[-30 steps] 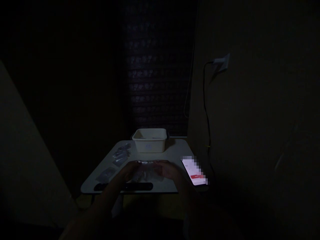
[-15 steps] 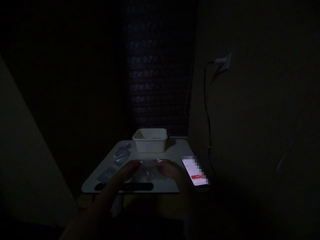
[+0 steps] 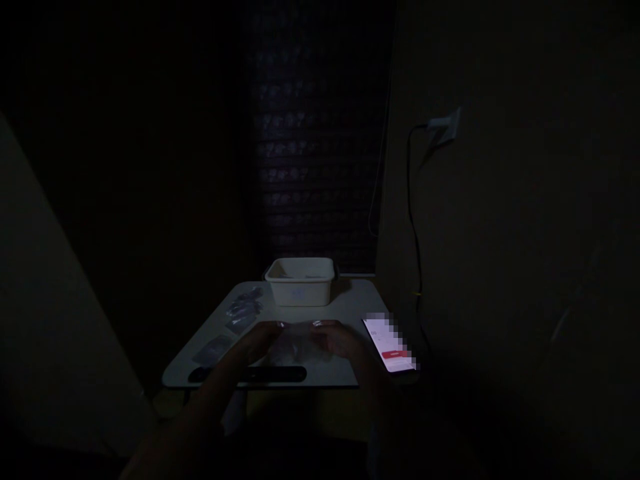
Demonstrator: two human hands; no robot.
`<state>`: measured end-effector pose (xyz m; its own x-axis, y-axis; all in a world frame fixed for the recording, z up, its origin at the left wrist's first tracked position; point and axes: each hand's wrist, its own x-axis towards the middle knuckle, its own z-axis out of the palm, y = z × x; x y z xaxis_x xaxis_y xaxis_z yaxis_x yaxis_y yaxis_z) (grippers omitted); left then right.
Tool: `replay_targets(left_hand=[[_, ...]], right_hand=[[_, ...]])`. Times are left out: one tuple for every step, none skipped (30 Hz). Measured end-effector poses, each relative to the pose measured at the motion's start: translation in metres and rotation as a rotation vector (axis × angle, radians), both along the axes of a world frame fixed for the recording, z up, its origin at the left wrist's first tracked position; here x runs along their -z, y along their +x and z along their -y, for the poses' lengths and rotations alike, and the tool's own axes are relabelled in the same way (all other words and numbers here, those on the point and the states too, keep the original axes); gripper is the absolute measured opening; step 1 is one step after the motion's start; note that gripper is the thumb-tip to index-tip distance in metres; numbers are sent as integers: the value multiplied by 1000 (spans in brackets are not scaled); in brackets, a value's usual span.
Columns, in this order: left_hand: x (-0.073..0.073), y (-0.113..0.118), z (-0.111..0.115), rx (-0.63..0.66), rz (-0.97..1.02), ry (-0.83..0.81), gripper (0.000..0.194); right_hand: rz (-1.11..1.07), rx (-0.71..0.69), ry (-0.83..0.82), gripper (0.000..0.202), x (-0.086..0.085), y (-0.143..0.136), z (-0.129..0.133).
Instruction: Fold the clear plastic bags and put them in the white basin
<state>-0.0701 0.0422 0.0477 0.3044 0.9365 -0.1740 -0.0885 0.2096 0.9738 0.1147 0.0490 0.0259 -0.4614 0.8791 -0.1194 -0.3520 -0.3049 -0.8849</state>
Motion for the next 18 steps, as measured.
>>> replay_targets(left_hand=[[0, 1, 0, 5, 12, 3, 21], [0, 1, 0, 11, 25, 5, 20], [0, 1, 0, 11, 32, 5, 20], [0, 0, 0, -4, 29, 3, 19], [0, 0, -1, -17, 23, 2, 19], [1, -1, -1, -27, 17, 2, 18], [0, -2, -1, -35, 12, 1, 18], [0, -3, -1, -41, 6, 0, 17], [0, -4, -1, -46, 1, -2, 18], [0, -5, -1, -50, -5, -5, 19], [0, -5, -1, -54, -12, -7, 21], [-1, -6, -1, -58, -17, -6, 23], [-1, -6, -1, -60, -20, -3, 25], [-1, -6, -1, -59, -19, 2, 26], [-1, -5, -1, -58, -16, 8, 27], [-1, -5, 0, -61, -12, 17, 27], [-1, -5, 0, -66, -7, 27, 26], [-1, -4, 0, -71, -3, 38, 25]], right_hand=[[0, -3, -7, 10, 1, -1, 0], [0, -4, -9, 8, 3, -1, -1], [1, 0, -9, 7, 4, -1, -2], [3, 6, -6, 7, 6, -1, -3], [1, 12, -2, 7, 8, 0, -5], [-6, 14, 4, 7, 9, 1, -6], [-11, 10, 9, 8, 9, 2, -6], [-17, 2, 15, 8, 9, 3, -7], [-25, -9, 21, 9, 9, 4, -7], [-33, -21, 24, 10, 8, 5, -7], [-41, -28, 26, 11, 7, 6, -7], [-50, -28, 26, 12, 7, 7, -7], [-60, -19, 27, 14, 6, 8, -7], [-69, -5, 30, 15, 5, 9, -7], [-75, 9, 33, 16, 5, 9, -7], [-77, 20, 37, 17, 5, 9, -7], [-76, 26, 43, 17, 6, 10, -8], [-73, 26, 45, 18, 6, 10, -8]])
